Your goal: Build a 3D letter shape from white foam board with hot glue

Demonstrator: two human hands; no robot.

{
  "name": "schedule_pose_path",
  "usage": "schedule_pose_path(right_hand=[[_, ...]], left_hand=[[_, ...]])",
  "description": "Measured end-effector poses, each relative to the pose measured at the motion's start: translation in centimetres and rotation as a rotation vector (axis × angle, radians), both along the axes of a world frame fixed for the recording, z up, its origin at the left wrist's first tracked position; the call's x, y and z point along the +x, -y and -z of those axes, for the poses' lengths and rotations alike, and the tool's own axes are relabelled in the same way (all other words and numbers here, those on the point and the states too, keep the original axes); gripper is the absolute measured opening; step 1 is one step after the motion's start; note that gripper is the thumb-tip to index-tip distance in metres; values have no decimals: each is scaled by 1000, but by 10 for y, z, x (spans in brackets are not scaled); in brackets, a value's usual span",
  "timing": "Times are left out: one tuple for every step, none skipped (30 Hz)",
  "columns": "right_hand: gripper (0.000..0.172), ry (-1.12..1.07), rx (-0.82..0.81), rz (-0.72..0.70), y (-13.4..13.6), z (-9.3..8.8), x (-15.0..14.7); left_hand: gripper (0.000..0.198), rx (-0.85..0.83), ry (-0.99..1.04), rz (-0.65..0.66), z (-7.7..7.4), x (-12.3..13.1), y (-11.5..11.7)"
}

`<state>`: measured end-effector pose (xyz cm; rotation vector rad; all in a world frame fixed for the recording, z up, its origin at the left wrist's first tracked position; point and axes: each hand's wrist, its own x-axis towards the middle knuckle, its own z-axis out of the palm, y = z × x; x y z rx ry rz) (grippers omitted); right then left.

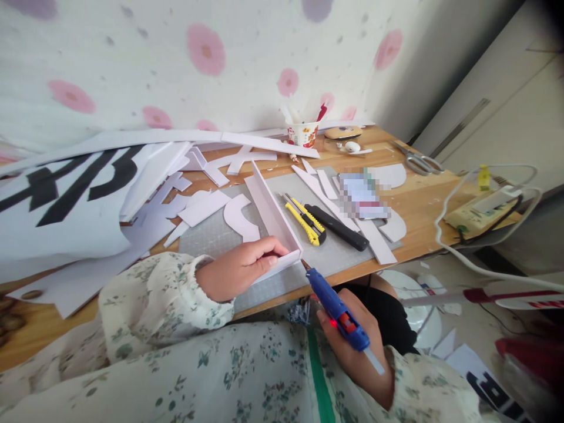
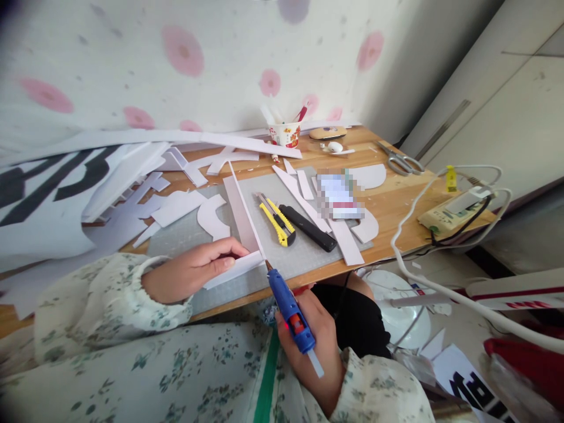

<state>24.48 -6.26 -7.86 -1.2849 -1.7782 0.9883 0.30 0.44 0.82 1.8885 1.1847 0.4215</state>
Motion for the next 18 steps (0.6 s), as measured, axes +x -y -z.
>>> schedule_pose_path(right_hand=[[11, 0, 8, -4, 0, -1, 0], [12, -1, 17, -9, -1, -2, 0], [13, 1, 24, -15, -1, -3, -1], [13, 4, 29, -18, -2, -3, -1], [13, 6, 28, -16, -2, -3, -2], [12, 7, 25, -13, -2, -2, -2], [11, 7, 22, -9, -2, -1, -2], [10, 5, 19, -3, -2, 0, -2], [9, 2, 15, -1, -2, 1, -2], [8, -1, 16, -3, -2, 3, -2], [8, -1, 17, -6, -2, 3, -1], [7, -1, 18, -10, -2, 4, -1], [8, -3, 19, -13, -2, 3, -1], [10, -3, 21, -14, -1, 3, -1], [11, -3, 26, -14, -1, 2, -1], [12, -3, 31, -14, -1, 1, -1], [11, -2, 35, -16, -1, 0, -1], [11, 0, 40, -16, -1, -1, -2]], left_hand=[[24, -1, 5, 1, 0, 0, 0], [24, -1, 10, 2, 0, 0, 0], [24, 0, 14, 4, 1, 0, 0], [24, 1, 16, 4, 1, 0, -1], [24, 2, 15, 4, 1, 0, -1], [25, 2, 14, 5, 2, 0, -1], [25, 0, 10, 5, 2, 0, -1], [25, -2, 5, 5, 2, 0, -1], [25, -3, 0, 6, 2, 0, -2], [25, -3, -2, 7, 2, 0, -2], [25, -1, -3, 8, 2, 0, -2], [25, 1, -2, 9, 2, 0, -2], [25, 5, 1, 9, 2, 0, -2], [25, 7, 4, 11, 2, -1, -2], [25, 9, 7, 13, 2, -1, -2], [24, 11, 10, 15, 2, -1, -2], [24, 13, 13, 16, 2, -1, -1], [24, 15, 16, 18, 2, -1, -1]])
